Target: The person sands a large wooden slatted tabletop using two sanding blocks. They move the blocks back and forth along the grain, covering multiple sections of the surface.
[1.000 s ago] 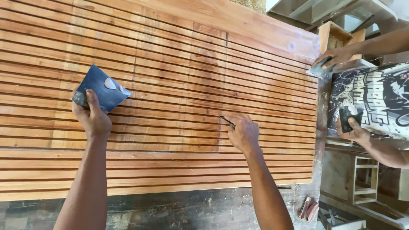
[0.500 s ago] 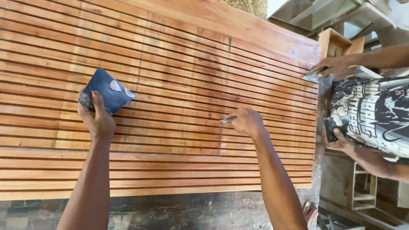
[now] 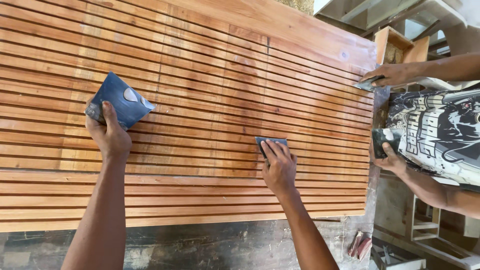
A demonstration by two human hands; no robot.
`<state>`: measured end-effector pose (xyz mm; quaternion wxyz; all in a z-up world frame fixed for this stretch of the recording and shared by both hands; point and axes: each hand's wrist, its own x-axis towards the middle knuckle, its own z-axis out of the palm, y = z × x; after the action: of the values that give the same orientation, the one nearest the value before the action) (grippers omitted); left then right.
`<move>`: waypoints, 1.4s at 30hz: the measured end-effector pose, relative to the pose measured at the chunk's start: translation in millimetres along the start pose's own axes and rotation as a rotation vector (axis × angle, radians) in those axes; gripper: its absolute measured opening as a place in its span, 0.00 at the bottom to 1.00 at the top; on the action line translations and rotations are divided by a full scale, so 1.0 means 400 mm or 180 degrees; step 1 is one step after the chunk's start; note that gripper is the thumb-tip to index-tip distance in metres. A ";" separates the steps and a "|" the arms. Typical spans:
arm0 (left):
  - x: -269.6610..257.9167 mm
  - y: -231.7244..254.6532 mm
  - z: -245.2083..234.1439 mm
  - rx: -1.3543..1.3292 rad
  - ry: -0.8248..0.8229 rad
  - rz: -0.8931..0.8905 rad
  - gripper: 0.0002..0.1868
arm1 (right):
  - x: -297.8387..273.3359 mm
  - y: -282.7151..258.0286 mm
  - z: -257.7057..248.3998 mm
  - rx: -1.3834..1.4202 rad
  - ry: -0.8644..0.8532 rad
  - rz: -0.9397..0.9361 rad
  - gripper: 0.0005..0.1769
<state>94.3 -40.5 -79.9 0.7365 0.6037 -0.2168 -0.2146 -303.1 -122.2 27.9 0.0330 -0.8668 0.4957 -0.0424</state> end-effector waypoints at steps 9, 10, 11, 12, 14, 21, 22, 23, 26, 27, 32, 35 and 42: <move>-0.001 0.016 0.003 -0.0041 -0.0078 0.0018 0.13 | -0.005 0.038 -0.005 0.0077 -0.0333 -0.0010 0.28; -0.002 0.018 0.002 -0.0030 -0.0059 0.0018 0.13 | 0.011 0.048 -0.015 0.0024 -0.0468 -0.0012 0.25; -0.001 0.019 0.002 -0.0017 -0.0063 0.0010 0.13 | 0.024 0.056 -0.025 -0.0024 -0.0604 0.0011 0.23; 0.001 0.019 0.003 -0.0003 -0.0068 0.0002 0.13 | 0.042 0.067 -0.036 -0.0008 -0.0695 0.0075 0.21; 0.003 0.017 0.006 -0.0053 -0.0085 0.0073 0.13 | 0.093 0.086 -0.056 0.0031 -0.0888 0.0219 0.17; 0.003 0.015 0.008 -0.0134 -0.0038 -0.0013 0.13 | 0.241 0.077 -0.090 -0.0173 -0.1968 0.1051 0.28; 0.003 0.015 0.006 -0.0057 -0.0040 -0.0015 0.13 | 0.252 0.074 -0.093 -0.0197 -0.1982 0.1065 0.28; 0.002 0.015 0.003 0.0024 -0.0038 -0.0020 0.14 | 0.261 0.070 -0.093 -0.0220 -0.2000 0.1075 0.27; -0.002 0.014 -0.001 -0.0005 -0.0076 -0.0051 0.14 | 0.276 0.073 -0.079 -0.0216 -0.1886 0.0955 0.26; 0.001 0.015 0.000 -0.0068 -0.0084 -0.0048 0.14 | 0.288 0.078 -0.071 -0.0248 -0.2051 0.1029 0.25; -0.002 0.023 0.002 -0.0038 -0.0091 -0.0024 0.14 | 0.337 0.116 -0.022 -0.0487 -0.2120 -0.0172 0.26; 0.001 0.029 0.006 0.0008 -0.0109 -0.0080 0.13 | 0.360 0.121 -0.014 -0.0954 -0.2711 -0.0426 0.31; 0.000 0.024 0.003 0.0050 -0.0102 -0.0090 0.14 | 0.308 0.076 -0.088 -0.0047 -0.2276 0.0550 0.29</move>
<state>94.2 -39.7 -70.2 0.7250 0.6091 -0.2217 -0.2330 -270.8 -244.3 65.1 0.2013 -0.7820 0.5245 0.2698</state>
